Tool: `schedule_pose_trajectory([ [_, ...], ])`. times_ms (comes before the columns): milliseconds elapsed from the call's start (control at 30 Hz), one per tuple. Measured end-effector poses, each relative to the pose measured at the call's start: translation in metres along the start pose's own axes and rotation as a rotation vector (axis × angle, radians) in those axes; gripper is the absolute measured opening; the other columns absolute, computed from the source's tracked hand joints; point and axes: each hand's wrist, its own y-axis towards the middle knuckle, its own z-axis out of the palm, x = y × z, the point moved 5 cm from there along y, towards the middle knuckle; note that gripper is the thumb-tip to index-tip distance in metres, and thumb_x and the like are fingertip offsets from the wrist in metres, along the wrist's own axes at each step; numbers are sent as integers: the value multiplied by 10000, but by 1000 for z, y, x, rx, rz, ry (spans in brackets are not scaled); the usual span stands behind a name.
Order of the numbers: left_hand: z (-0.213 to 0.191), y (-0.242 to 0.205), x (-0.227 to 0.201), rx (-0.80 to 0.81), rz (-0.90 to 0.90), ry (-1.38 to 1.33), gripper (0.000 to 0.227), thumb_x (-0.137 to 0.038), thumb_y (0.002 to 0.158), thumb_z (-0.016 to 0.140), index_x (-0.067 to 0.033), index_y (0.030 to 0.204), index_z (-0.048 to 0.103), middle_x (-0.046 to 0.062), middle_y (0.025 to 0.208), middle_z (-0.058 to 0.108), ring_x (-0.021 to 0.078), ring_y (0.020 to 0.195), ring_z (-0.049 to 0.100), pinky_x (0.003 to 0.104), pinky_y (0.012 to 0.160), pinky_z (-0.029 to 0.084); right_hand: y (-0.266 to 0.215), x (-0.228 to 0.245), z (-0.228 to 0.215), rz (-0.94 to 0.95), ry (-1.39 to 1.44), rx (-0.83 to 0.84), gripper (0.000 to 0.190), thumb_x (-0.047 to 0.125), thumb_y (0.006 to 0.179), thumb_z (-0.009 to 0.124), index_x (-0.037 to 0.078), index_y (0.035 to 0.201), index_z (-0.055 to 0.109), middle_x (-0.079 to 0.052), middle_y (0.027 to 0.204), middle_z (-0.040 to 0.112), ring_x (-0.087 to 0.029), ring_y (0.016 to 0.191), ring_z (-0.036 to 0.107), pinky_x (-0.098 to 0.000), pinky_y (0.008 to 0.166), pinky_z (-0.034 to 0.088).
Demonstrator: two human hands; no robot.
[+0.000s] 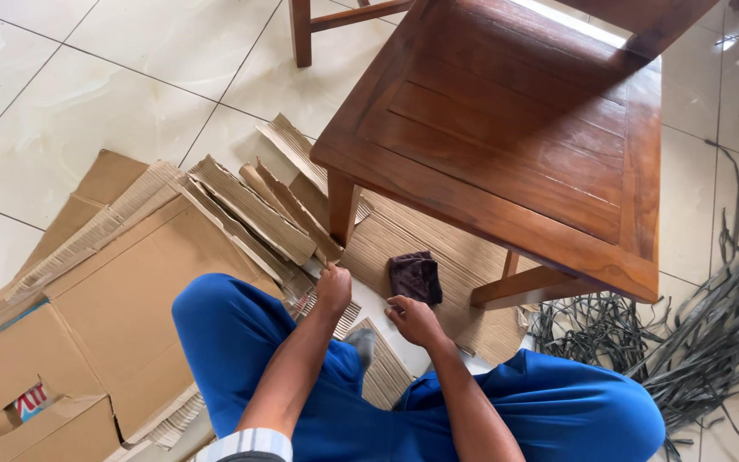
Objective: Cleaning a wooden chair with a cloth and then wrapping its legs with cardboard and plastic strips for protection.
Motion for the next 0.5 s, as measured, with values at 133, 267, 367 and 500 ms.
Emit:
schedule_pose_trajectory([
  [133, -63, -6, -21, 147, -64, -139, 272, 53, 806, 702, 243, 993, 647, 284, 911, 660, 448, 848, 735, 501, 641, 624, -4, 7, -5, -5, 18, -16, 361, 405, 929, 626, 246, 1248, 686, -43, 1126, 779, -294, 1095, 719, -496, 952, 569],
  [267, -124, -31, -37, 222, -16, -233, 110, 69, 814, 659, 121, 877, 731, 275, 833, 719, 452, 845, 755, 517, 661, 635, -2, 1, 0, -16, 6, -21, 356, 422, 929, 634, 273, 1248, 683, -23, 1122, 779, -276, 1097, 717, -485, 949, 574],
  [367, -153, -54, -58, 209, 83, -148, 122, 89, 814, 646, 71, 868, 754, 249, 837, 744, 422, 845, 767, 499, 672, 640, -5, 10, -7, -22, 29, -32, 353, 406, 934, 643, 256, 1251, 686, -42, 1113, 780, -283, 1076, 725, -473, 919, 588],
  [500, -177, -90, -79, 122, 353, -22, 83, 58, 814, 694, 0, 850, 741, 171, 791, 739, 366, 787, 775, 447, 626, 635, -2, 9, -9, 36, 244, -86, 335, 419, 999, 591, 270, 1282, 690, -43, 1053, 793, -244, 1004, 755, -430, 823, 622],
])
